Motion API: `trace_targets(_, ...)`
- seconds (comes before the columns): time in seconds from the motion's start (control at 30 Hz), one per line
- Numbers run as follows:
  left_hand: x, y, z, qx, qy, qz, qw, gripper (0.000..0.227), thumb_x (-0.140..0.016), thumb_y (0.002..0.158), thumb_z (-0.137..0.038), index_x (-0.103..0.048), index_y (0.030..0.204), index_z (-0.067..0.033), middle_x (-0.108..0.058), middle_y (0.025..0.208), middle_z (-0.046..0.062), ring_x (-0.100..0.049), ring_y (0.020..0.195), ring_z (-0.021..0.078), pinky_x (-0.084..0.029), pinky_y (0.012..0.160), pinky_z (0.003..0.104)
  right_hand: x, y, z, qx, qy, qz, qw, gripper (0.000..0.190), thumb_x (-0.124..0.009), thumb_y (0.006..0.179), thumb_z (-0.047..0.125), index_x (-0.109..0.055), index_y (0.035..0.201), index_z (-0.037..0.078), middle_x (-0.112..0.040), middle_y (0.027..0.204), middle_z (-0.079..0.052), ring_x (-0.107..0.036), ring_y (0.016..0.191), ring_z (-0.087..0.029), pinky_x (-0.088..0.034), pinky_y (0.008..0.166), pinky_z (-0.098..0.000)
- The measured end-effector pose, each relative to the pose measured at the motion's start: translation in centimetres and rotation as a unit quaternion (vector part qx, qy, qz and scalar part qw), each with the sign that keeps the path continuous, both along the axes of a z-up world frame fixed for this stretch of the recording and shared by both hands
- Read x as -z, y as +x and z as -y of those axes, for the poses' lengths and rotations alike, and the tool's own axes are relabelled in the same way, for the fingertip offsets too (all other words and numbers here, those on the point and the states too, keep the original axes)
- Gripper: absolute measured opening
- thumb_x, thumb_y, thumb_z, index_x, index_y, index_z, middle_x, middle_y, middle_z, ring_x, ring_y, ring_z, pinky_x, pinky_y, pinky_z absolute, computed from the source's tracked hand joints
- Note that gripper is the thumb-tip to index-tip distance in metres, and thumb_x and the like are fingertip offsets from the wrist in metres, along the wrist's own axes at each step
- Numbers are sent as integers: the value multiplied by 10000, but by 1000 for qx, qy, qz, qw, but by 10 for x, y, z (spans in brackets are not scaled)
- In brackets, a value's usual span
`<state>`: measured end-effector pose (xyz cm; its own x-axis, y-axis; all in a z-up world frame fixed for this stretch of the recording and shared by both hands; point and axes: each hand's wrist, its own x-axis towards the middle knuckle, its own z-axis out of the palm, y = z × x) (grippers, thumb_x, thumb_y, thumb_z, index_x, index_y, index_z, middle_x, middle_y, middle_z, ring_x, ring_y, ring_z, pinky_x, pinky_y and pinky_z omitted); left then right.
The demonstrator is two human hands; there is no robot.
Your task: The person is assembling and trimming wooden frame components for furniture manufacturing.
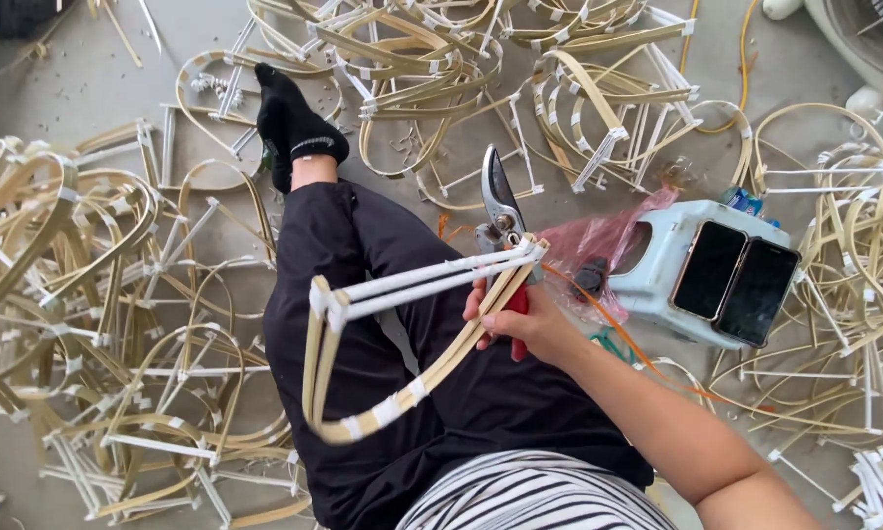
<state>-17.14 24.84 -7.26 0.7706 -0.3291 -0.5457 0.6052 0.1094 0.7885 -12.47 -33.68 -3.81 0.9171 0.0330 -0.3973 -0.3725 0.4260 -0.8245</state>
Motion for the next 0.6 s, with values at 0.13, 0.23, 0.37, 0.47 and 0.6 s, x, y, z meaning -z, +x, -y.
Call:
trace_targets(0.13, -6, 84, 170, 7, 3, -38, 999, 561, -478, 1081, -436, -518, 1091, 123, -725, 1121, 228, -760, 1043, 304, -610, 879, 434, 2, -10, 4, -29, 18, -32, 999, 414, -679, 813, 119, -597, 1207, 22, -745, 1016, -98, -740, 757, -158, -475, 393, -229)
trace_targets(0.23, -27, 77, 253, 180, -161, -195, 950, 733, -460, 969, -626, -463, 1449, -72, -742, 1119, 184, -791, 766, 300, -660, 586, 430, -6, -4, 7, -71, 14, 150, 986, 411, -699, 953, 104, -532, 1321, 33, -694, 1101, -84, -701, 888, -147, -561, 682, -263)
trace_targets(0.37, -58, 77, 259, 302, -9, -211, 929, 519, -629, 980, -195, -528, 1445, 13, -635, 881, 72, -606, 726, 71, -508, 665, 218, -26, 7, 13, -109, -68, 3, 992, 644, -734, 865, 176, -436, 1434, 135, -664, 1010, -76, -598, 665, -138, -489, 512, -279)
trace_targets(0.47, -59, 101, 227, 255, 50, -178, 949, 514, -577, 988, -190, -527, 1458, 12, -567, 691, 72, -528, 541, 86, -420, 482, 227, -16, 8, 10, -149, -256, 19, 955, 755, -754, 850, 205, -405, 1516, 129, -597, 1066, -125, -586, 808, -208, -513, 707, -352)
trace_targets(0.6, -56, 118, 213, 99, -36, -152, 983, 550, -500, 976, -156, -420, 1492, 16, -547, 631, 59, -434, 348, 88, -329, 292, 234, -20, -8, -33, -316, -544, 120, 768, 774, -804, 770, 265, -456, 1446, 121, -551, 1228, -119, -531, 1136, -316, -432, 957, -485)
